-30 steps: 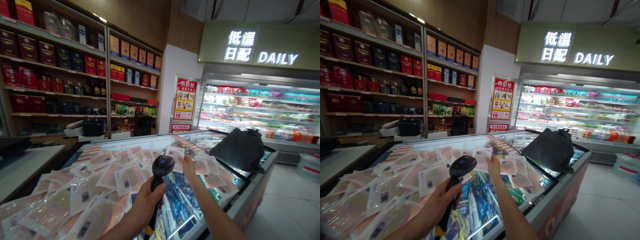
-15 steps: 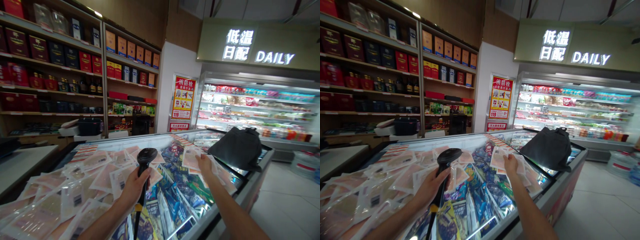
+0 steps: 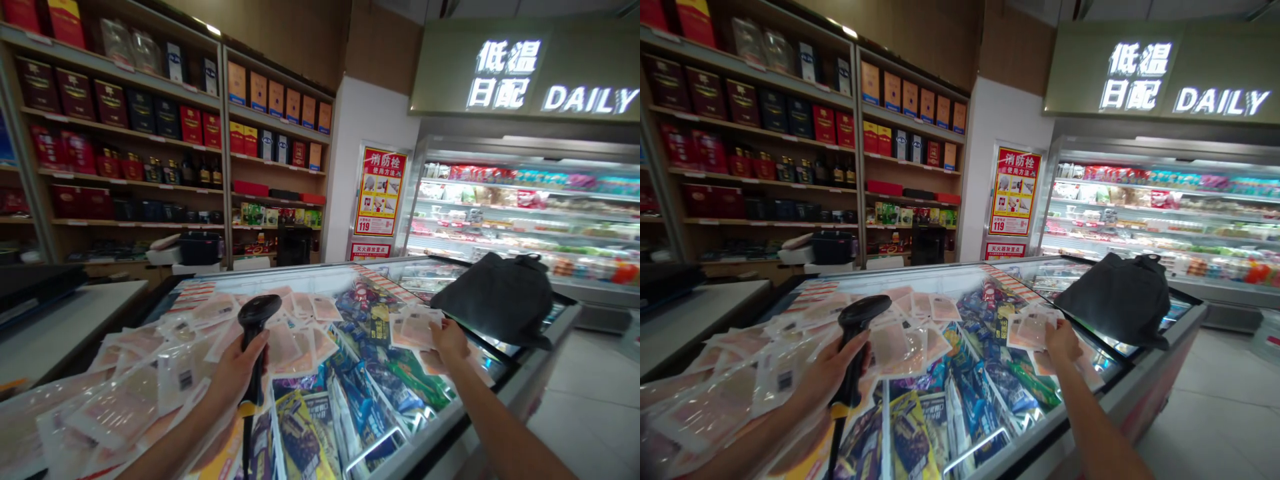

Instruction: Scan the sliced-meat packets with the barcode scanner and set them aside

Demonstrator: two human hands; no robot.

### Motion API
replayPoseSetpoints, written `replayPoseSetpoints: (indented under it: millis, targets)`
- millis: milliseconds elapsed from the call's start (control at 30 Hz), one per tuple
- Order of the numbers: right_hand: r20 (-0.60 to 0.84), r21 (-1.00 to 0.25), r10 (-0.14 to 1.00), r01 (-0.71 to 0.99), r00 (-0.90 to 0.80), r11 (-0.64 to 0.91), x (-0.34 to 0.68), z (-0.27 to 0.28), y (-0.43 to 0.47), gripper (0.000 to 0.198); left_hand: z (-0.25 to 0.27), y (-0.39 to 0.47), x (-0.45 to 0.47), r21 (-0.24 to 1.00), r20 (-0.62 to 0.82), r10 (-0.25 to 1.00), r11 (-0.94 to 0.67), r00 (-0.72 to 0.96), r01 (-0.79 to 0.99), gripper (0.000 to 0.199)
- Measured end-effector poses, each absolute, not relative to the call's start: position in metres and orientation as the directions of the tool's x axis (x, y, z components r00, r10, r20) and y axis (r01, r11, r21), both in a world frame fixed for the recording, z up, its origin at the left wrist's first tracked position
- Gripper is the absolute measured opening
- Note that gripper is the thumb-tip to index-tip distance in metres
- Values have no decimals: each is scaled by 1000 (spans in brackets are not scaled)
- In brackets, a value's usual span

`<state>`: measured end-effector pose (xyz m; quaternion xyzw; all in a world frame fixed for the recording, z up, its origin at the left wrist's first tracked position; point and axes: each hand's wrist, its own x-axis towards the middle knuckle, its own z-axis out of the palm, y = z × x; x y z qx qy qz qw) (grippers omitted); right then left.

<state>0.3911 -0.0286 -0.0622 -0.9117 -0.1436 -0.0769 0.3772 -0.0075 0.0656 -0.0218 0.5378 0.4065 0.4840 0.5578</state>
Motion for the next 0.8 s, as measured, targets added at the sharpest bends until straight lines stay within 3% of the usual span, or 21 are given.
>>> replayPoseSetpoints:
  millis: [133, 200, 367, 567, 667, 800]
  targets:
    - [321, -639, 134, 319, 937, -700, 377, -55, -25, 43, -21, 63, -19, 995, 77, 977, -62, 197, -77, 34]
    - [401, -610, 152, 387, 904, -692, 362, -51, -18, 41, -21, 60, -22, 994, 84, 975, -68, 206, -84, 34]
    - [431, -558, 472, 638, 769, -530, 301, -51, 16, 33, -24, 50, -19, 993, 60, 974, -36, 218, -113, 32]
    - [306, -619, 770, 732, 560, -286, 218, -64, 50, 27, -32, 43, -14, 994, 29, 958, 4, 285, -112, 34]
    - [224, -589, 826, 747, 517, -308, 188, -65, 56, 30, -33, 39, -13, 992, 60, 952, -24, 299, -124, 30]
    - [172, -518, 817, 756, 551, -400, 168, -65, 63, 27, -33, 34, -10, 992, 84, 938, -46, 338, -120, 29]
